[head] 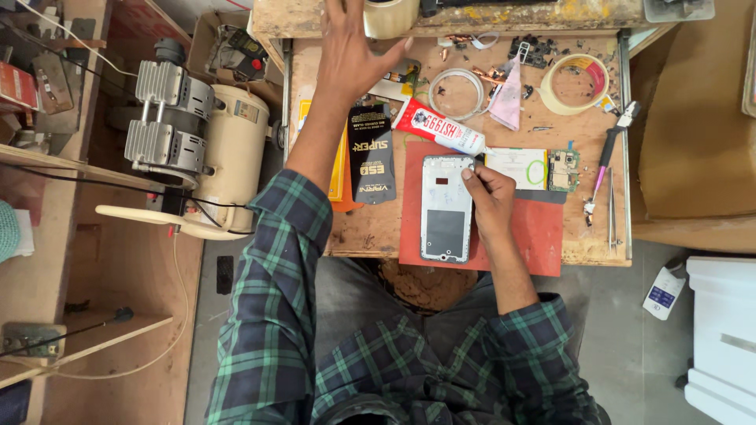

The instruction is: The person cleans the edges of a disassembled smartphone chassis with a small cloth, then applies adhesive tape along the perimeter. The person handles the chassis and adhesive tape throughout the clip.

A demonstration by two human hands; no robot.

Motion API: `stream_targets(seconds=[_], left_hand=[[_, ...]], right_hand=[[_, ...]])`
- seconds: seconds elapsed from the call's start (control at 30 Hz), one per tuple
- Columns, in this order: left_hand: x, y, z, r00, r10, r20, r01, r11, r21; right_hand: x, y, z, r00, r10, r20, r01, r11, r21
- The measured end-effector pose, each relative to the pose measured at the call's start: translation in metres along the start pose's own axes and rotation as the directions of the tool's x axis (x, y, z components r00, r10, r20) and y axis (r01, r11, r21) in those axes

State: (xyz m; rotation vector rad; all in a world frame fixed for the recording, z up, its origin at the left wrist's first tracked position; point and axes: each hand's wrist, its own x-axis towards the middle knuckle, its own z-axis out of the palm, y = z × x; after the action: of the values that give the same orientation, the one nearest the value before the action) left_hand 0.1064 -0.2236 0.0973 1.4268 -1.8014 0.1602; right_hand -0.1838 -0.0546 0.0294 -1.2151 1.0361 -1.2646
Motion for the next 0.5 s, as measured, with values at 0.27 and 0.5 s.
stream_targets(seconds=[0.27, 0.5], left_hand=[[-0.013, -0.007, -0.032, 0.991, 0.085, 0.101, -0.085, 0.996, -0.003], [-0.005, -0.011, -0.041, 0.980, 0.100, 0.170, -0.113, 0.991, 0.071]], right_hand=[[-0.001, -0.009, 0.004, 1.000, 0.022, 0.002, -0.022, 1.000, 0.021], [-0.001, -0.010, 0.002, 1.000, 0.008, 0.008, -0.008, 1.000, 0.002]])
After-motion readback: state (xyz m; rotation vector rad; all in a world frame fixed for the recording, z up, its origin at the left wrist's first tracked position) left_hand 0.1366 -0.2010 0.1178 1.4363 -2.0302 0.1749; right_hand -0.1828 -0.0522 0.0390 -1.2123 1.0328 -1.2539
